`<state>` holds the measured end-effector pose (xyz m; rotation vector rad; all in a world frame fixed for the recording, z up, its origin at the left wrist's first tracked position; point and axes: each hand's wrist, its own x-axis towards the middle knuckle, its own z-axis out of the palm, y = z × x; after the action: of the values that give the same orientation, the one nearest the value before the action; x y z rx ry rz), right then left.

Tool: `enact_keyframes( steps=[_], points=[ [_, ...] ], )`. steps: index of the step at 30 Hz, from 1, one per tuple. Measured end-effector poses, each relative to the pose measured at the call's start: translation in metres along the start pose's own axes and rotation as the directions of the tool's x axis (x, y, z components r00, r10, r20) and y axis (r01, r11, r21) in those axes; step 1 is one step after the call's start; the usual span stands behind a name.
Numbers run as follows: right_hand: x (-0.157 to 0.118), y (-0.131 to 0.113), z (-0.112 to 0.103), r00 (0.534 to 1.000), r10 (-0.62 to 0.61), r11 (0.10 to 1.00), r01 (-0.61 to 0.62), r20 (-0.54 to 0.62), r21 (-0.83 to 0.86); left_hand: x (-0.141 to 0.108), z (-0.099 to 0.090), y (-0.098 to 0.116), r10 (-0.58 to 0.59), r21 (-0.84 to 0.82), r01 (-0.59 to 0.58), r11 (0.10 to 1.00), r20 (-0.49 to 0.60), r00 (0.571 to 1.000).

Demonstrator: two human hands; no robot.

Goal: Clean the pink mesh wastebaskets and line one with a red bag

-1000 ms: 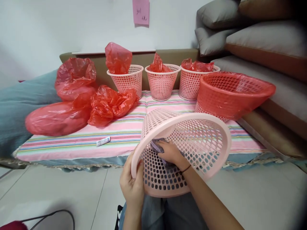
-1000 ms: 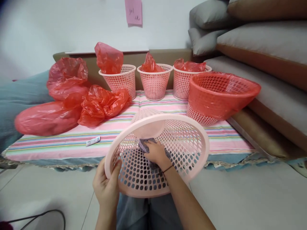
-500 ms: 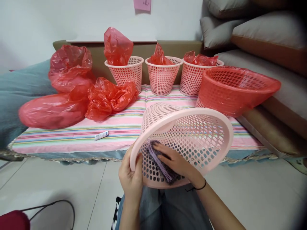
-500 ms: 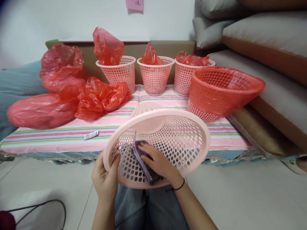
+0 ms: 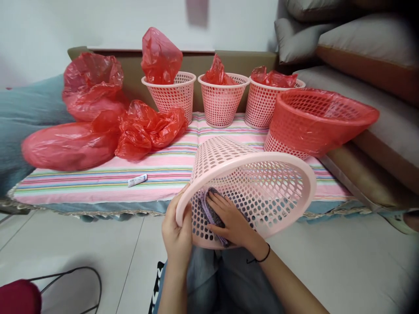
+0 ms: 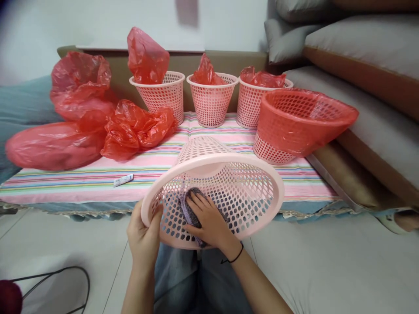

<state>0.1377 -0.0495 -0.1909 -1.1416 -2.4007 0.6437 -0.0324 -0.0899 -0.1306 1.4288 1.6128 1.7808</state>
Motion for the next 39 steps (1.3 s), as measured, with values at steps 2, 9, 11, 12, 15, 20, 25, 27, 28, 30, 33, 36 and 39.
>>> enact_keyframes(
  steps=[2,9,11,12,15,20,25,27,28,30,33,36,39],
  points=[
    [-0.007,0.002,-0.008,0.999,0.016,0.992,-0.012,-0.028,0.122,0.002,-0.001,-0.001,-0.034,-0.007,0.034,0.999,-0.015,0.999],
    [-0.05,-0.004,-0.029,0.994,0.005,0.982,0.015,-0.107,0.19,0.003,-0.003,-0.005,-0.128,-0.083,0.125,0.989,-0.027,0.991],
    [-0.056,-0.006,-0.025,0.989,0.002,0.986,0.024,-0.15,0.168,0.002,-0.003,-0.005,-0.121,-0.079,0.119,0.99,-0.032,0.992],
    [-0.058,-0.006,-0.022,0.984,0.005,0.986,0.025,-0.178,0.165,0.002,-0.003,-0.005,-0.116,-0.07,0.113,0.991,-0.034,0.993],
    [-0.058,-0.006,-0.015,0.967,0.022,0.982,0.026,-0.254,0.185,0.001,-0.003,-0.002,-0.107,-0.055,0.105,0.993,-0.04,0.993],
    [-0.058,-0.012,-0.021,0.952,0.065,0.969,0.011,-0.298,0.248,0.003,-0.004,0.0,-0.112,-0.055,0.11,0.992,-0.039,0.993],
    [-0.06,-0.02,-0.023,0.981,0.028,0.99,0.0,-0.191,0.144,0.001,-0.004,0.0,-0.119,-0.052,0.117,0.992,-0.034,0.992],
    [-0.061,-0.02,-0.022,0.989,0.037,0.993,-0.021,-0.14,0.116,0.001,-0.004,-0.001,-0.123,-0.062,0.121,0.991,-0.025,0.992],
    [-0.062,-0.02,-0.023,0.992,0.046,0.993,-0.033,-0.121,0.111,0.001,-0.004,-0.002,-0.127,-0.067,0.125,0.99,-0.024,0.992],
    [-0.06,-0.018,-0.027,0.994,0.049,0.993,-0.038,-0.098,0.111,0.001,-0.004,-0.002,-0.135,-0.08,0.132,0.988,-0.027,0.991],
    [-0.048,-0.014,-0.037,0.991,0.033,0.99,-0.015,-0.132,0.141,0.001,-0.003,-0.002,-0.135,-0.086,0.132,0.987,-0.035,0.99],
    [-0.022,-0.013,-0.041,0.972,0.062,0.985,-0.023,-0.225,0.173,0.001,-0.003,0.0,-0.129,-0.059,0.126,0.99,-0.039,0.991],
    [0.007,-0.012,-0.031,0.966,0.072,0.99,-0.04,-0.249,0.132,0.0,-0.003,0.002,-0.132,-0.051,0.13,0.99,-0.037,0.991]
  ],
)
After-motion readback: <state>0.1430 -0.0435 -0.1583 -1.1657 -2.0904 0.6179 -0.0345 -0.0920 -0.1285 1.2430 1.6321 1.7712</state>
